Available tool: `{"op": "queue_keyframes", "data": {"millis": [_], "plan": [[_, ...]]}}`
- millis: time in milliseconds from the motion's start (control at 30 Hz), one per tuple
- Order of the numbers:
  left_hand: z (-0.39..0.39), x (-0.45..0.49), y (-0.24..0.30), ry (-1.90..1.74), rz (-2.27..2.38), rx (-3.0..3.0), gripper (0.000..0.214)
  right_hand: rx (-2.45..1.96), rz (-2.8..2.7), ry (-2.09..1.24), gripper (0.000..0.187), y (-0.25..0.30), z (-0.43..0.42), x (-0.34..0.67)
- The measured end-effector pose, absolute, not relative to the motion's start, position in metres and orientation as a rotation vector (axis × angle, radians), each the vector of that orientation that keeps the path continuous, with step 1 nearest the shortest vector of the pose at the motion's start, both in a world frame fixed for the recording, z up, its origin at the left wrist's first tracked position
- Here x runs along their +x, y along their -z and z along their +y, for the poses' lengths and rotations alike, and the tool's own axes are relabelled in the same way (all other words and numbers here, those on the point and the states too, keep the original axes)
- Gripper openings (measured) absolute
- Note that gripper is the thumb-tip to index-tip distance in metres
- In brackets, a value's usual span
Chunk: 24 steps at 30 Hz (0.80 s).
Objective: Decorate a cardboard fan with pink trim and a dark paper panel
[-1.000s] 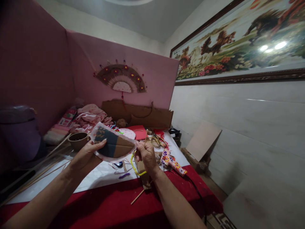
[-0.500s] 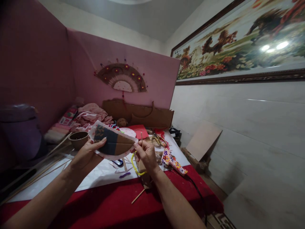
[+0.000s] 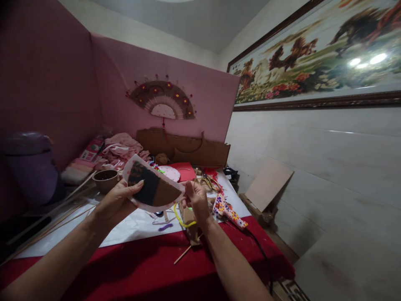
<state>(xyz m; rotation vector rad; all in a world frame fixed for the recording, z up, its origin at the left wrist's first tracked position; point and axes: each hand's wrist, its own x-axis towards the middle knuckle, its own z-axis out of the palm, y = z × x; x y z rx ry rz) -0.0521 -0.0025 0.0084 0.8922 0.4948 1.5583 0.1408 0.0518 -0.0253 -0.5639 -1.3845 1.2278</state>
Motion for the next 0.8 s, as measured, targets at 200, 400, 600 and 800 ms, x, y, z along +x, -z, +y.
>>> {"op": "queue_keyframes", "data": {"millis": [200, 400, 600, 800], "plan": [[-0.0049, -0.0486, -0.0056, -1.461, 0.476, 1.001, 0.047, -0.532, -1.532, -1.157, 0.038, 0.0241, 0.0510, 0.1441], [-0.0016, -0.0502, -0.0043, -1.476, 0.506, 1.020, 0.039, -0.646, -1.733, -0.978, 0.028, 0.0201, 0.0459, 0.1434], [-0.0001, -0.0501, -0.0021, -1.481, 0.497, 1.007, 0.024, -0.688, -1.781, -0.878, 0.027, 0.0181, 0.0432, 0.1410], [-0.0023, -0.0486, -0.0030, -1.471, 0.497, 0.980, 0.024, -0.695, -1.789, -0.874, 0.030, 0.0203, 0.0453, 0.1409]]}}
